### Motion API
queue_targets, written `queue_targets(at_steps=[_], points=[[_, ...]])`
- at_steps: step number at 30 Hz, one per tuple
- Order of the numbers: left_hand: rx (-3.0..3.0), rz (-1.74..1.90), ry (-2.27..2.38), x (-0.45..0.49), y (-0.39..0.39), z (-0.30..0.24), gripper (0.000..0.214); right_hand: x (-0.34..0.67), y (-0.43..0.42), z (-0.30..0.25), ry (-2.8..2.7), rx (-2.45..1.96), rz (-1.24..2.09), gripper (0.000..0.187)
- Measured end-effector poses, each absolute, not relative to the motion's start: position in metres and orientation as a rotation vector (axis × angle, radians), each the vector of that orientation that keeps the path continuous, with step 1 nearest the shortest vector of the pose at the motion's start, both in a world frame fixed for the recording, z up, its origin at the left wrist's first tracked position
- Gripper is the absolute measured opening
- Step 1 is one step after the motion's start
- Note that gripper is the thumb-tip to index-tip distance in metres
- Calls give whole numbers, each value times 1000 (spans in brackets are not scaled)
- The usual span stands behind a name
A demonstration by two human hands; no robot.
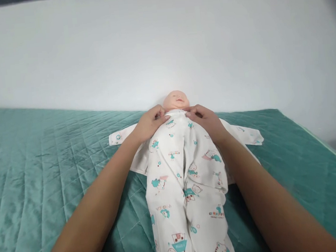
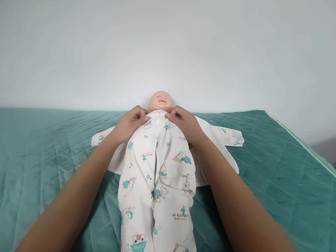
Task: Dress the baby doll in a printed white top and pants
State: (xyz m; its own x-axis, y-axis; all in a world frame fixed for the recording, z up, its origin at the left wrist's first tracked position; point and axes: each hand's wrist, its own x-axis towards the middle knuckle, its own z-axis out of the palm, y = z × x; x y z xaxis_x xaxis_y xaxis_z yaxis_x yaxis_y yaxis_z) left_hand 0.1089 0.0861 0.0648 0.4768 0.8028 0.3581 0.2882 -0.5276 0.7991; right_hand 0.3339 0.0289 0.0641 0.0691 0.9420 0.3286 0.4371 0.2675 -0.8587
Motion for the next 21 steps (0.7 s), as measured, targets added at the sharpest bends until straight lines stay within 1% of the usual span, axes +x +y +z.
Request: queue_targets(at_steps=[6, 12, 17, 21], points=[[2068, 1079, 1141, 122, 101, 57, 23, 334, 50, 65, -1497, -1602, 432, 27], [2044, 1105, 1232, 129, 111, 53, 21, 336, 61, 63, -1459, -1619, 363, 28], [2001, 1106, 1082, 126, 111, 49, 4, 332, 55, 63, -1331, -1593, 436, 21], [2127, 1067, 992, 121, 111, 43, 27, 327, 45, 63, -1282, -1539, 507, 15]])
